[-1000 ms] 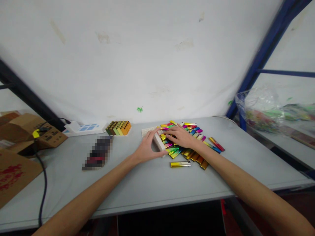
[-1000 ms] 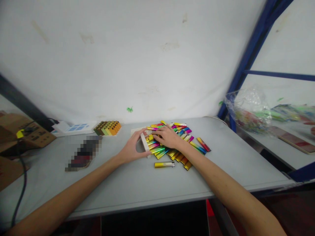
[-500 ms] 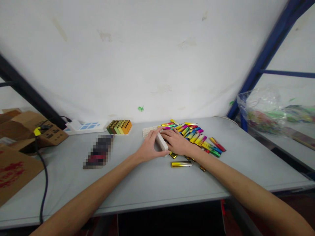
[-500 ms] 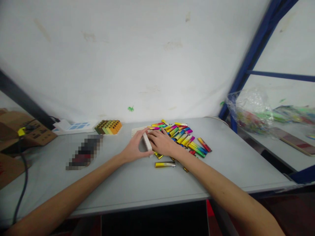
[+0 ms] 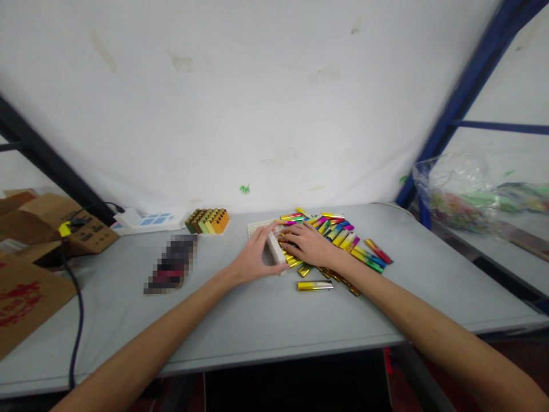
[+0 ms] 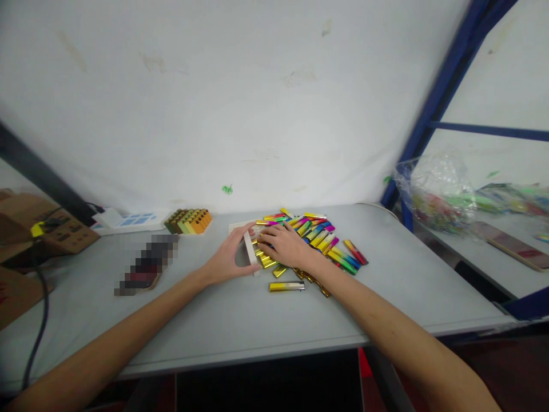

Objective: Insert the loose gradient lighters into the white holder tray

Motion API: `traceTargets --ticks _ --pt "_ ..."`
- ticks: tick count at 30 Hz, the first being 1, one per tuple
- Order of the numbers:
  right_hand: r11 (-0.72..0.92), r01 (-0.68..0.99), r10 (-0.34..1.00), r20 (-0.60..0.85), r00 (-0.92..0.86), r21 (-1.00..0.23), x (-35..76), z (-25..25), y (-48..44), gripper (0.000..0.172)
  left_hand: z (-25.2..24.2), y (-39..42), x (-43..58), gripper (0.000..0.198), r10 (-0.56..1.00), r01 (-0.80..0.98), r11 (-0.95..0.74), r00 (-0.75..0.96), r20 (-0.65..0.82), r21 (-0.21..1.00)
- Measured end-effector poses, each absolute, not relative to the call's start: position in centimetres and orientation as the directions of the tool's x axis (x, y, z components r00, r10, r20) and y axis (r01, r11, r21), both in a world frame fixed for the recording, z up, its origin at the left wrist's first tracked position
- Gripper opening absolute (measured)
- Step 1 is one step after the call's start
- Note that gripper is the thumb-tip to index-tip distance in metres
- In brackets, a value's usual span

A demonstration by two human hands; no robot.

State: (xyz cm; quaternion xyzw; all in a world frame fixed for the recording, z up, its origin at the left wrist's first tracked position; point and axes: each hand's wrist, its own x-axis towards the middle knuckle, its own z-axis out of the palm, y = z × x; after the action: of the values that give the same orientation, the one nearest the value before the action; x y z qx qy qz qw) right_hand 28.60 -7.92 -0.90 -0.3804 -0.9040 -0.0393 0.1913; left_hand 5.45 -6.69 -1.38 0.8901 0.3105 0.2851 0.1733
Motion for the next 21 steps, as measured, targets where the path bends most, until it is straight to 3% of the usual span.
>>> traceTargets --ticks 9,15,21 --pt "0.719 0.689 0.654 0.426 -0.626 -0.091 28.0 -0.6 -8.7 0.033 -1.7 -6.9 6.0 0.103 0.656 0.455 -0.745 0.631 0.415 0.487" --pt "0.694 0.714 0.692 0.36 -0.625 -0.094 27.2 -1.5 -8.6 0.031 -2.0 -6.9 7.0 0.104 0.658 0.443 -0.745 0.611 0.44 0.499" --pt "0.709 0.702 0.668 0.384 -0.637 -0.068 27.3 -1.4 -8.6 0.025 -1.7 -6.9 6.7 0.102 0.655 0.44 -0.745 0.628 0.421 0.502"
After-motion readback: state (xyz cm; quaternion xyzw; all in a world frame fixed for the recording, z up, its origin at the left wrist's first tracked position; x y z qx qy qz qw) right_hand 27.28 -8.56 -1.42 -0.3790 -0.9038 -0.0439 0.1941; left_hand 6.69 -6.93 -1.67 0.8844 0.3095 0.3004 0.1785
